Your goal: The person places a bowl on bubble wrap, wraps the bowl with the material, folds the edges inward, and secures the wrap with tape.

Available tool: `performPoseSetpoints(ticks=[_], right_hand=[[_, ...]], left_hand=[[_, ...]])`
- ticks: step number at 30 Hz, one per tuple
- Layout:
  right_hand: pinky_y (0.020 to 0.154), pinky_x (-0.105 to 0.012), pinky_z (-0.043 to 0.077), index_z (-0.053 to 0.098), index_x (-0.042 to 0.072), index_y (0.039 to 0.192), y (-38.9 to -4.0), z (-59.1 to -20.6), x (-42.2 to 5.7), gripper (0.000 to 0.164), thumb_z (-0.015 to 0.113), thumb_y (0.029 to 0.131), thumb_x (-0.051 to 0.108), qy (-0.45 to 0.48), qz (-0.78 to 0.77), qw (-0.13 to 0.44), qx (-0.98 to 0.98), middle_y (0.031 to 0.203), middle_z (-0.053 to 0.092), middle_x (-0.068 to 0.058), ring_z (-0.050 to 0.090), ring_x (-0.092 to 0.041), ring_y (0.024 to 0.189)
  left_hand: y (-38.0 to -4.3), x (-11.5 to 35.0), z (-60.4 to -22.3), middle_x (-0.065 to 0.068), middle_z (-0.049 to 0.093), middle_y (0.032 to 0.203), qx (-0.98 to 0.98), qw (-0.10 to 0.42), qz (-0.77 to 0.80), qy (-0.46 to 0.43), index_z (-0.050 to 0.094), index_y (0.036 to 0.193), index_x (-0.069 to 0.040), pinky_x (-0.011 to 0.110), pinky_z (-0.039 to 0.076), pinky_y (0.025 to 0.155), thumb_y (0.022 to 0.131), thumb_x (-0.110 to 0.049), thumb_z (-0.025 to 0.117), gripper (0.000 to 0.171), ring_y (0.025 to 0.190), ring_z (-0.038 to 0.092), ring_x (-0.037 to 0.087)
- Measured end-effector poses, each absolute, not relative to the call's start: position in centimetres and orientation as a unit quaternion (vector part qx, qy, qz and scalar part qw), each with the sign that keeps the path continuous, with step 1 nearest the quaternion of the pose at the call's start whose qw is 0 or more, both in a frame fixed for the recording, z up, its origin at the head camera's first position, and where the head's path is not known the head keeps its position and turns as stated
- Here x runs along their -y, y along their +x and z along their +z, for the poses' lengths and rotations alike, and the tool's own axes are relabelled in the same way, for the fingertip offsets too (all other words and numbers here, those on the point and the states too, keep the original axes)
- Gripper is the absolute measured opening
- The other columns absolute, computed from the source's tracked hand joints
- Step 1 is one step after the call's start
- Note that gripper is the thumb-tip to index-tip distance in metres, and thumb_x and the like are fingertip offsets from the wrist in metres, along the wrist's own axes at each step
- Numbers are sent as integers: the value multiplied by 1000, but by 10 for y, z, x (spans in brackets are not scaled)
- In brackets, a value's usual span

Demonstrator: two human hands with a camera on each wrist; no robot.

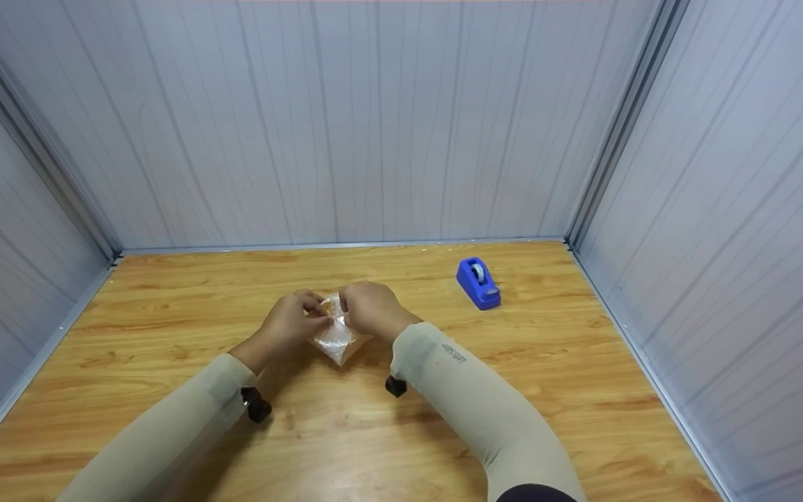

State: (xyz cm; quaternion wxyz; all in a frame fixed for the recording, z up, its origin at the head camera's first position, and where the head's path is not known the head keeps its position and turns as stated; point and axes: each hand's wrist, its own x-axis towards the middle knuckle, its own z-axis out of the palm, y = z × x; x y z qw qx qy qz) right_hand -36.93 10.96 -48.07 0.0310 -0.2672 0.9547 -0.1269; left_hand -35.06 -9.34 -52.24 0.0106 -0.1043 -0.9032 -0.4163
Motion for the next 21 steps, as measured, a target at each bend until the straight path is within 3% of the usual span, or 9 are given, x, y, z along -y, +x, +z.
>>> performPoseSetpoints(ticks=[6, 12, 21], right_hand=[[80, -46, 61, 76, 5, 100, -365, -485, -109, 7, 79, 95, 2, -251, -136, 20, -958, 96, 78, -8, 64, -25, 83], [86, -48, 64, 76, 6, 106, -362, -488, -110, 12, 78, 96, 1, -231, -140, 25, -963, 105, 80, -11, 70, -29, 91], [87, -52, 65, 76, 7, 104, -362, -491, -109, 14, 79, 92, -1, -225, -158, 13, -961, 105, 81, -13, 74, -33, 95]], left_hand=[[-349, 93, -522, 12, 80, 129, 905, 7, -413, -99, 84, 88, -3, 47, 63, 107, 97, -9, 89, 12, 128, 74, 34], [-348, 91, -524, 10, 80, 131, 910, 7, -405, -89, 85, 91, -3, 46, 64, 107, 97, -11, 90, 10, 130, 74, 32], [-348, 91, -522, 8, 79, 113, 907, 10, -416, -70, 80, 96, -7, 40, 62, 89, 94, -9, 91, 12, 104, 71, 24]])
